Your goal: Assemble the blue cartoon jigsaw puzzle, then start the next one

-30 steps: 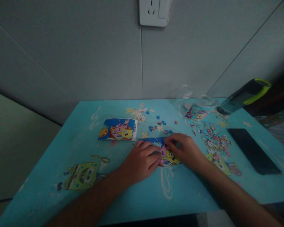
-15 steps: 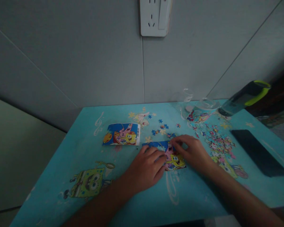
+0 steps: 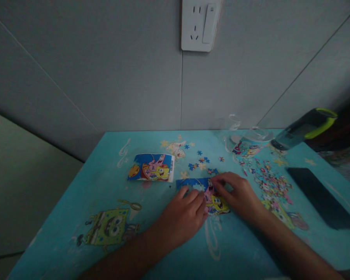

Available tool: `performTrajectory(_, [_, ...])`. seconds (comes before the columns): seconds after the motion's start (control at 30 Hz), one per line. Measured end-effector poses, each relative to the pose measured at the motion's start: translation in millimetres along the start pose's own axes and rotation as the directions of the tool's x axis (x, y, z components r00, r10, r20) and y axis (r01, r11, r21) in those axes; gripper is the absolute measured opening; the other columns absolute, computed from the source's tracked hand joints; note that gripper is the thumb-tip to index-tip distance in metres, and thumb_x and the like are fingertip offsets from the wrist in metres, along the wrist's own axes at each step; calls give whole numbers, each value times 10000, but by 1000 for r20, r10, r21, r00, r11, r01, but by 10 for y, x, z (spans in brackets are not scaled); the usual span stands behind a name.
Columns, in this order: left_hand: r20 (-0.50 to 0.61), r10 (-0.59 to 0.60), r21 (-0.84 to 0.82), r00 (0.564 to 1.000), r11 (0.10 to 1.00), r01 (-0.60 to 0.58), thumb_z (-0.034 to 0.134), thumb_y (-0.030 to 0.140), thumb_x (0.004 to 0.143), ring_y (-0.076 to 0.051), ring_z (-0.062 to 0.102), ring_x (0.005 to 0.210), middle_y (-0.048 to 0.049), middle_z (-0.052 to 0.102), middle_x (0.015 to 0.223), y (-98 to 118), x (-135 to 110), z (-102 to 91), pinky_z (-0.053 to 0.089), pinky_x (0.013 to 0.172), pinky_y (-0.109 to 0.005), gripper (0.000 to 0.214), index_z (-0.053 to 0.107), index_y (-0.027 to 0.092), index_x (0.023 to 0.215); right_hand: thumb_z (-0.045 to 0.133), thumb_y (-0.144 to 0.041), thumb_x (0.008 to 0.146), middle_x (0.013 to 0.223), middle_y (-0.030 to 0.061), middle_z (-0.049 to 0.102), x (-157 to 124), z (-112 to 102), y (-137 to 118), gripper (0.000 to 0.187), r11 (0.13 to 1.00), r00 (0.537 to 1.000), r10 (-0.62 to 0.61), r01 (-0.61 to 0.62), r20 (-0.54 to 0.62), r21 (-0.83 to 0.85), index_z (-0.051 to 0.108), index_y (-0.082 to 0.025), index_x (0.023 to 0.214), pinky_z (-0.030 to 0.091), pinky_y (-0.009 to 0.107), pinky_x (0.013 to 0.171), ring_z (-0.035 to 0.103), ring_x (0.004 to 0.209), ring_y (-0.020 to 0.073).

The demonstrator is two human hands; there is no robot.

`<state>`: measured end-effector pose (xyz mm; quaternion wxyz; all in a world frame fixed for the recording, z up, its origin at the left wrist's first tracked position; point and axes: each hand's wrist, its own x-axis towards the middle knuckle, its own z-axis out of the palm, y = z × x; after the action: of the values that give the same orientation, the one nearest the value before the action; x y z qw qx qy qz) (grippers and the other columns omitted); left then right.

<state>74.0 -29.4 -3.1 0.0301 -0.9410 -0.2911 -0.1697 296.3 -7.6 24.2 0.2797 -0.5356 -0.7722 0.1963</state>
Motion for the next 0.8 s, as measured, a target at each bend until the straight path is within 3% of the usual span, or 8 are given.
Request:
performTrajectory(0.13, [1, 7, 21, 1000, 1000, -7, 504, 300, 1006, -244, 590, 1048, -110, 680, 1153, 20, -5, -15, 400, 980, -473, 285, 631, 136, 1202, 545, -254, 976, 921, 60, 734, -45, -11, -84, 165, 988, 985, -154, 152, 81, 31, 702, -235, 1024, 496, 379, 846, 658, 872, 216])
performTrajectory(0.27, [11, 4, -20, 1000, 1000, -4, 548, 308, 979, -253, 588, 1032, -96, 676, 1106, 21, -51, 13, 416, 953, -465, 228, 648, 158, 1119, 507, -256, 1002, 908, 57, 730, -61, -13, -188, 204, 946, 916, -318, 325, 246, 13, 694, -234, 1080, 477, 393, 857, 652, 870, 213])
performTrajectory(0.33, [13, -10, -62, 1000, 998, 11, 556, 300, 974, -250, 585, 1017, -80, 672, 1057, 14, -73, 35, 427, 934, -452, 189, 652, 167, 1069, 496, -254, 1007, 931, 62, 730, -64, -3, -210, 220, 933, 890, -345, 359, 299, 8, 689, -224, 1110, 474, 391, 870, 655, 890, 211])
performTrajectory(0.43, [11, -31, -111, 999, 993, 32, 526, 292, 990, -240, 583, 993, -66, 669, 1010, -2, -81, 46, 439, 912, -444, 182, 652, 169, 1038, 503, -256, 1004, 942, 62, 731, -62, 31, -189, 229, 932, 890, -349, 362, 293, 10, 685, -228, 1140, 472, 386, 884, 657, 898, 208])
performTrajectory(0.53, [13, -41, -133, 999, 990, 42, 505, 312, 1005, -240, 579, 1032, -70, 669, 1093, -17, -67, 22, 438, 932, -447, 233, 637, 164, 1127, 523, -259, 993, 896, 50, 727, -29, 84, -97, 201, 955, 934, -289, 297, 212, -8, 704, -235, 1078, 479, 369, 848, 651, 862, 203])
performTrajectory(0.63, [12, -39, -133, 999, 990, 40, 500, 326, 1009, -242, 570, 1097, -80, 645, 1233, -25, -59, -6, 431, 961, -445, 290, 607, 159, 1220, 536, -256, 977, 888, 54, 726, 44, 111, 73, 191, 988, 991, -134, 135, 31, -74, 718, -224, 1022, 488, 360, 819, 649, 860, 211])
performTrajectory(0.8, [8, -35, -128, 999, 991, 36, 509, 346, 1007, -238, 573, 1127, -78, 636, 1288, -32, -77, 6, 421, 987, -445, 309, 605, 160, 1234, 550, -272, 936, 943, 71, 745, 148, -38, 380, 213, 976, 979, 74, -110, -191, -188, 732, -200, 1019, 499, 364, 800, 661, 825, 220])
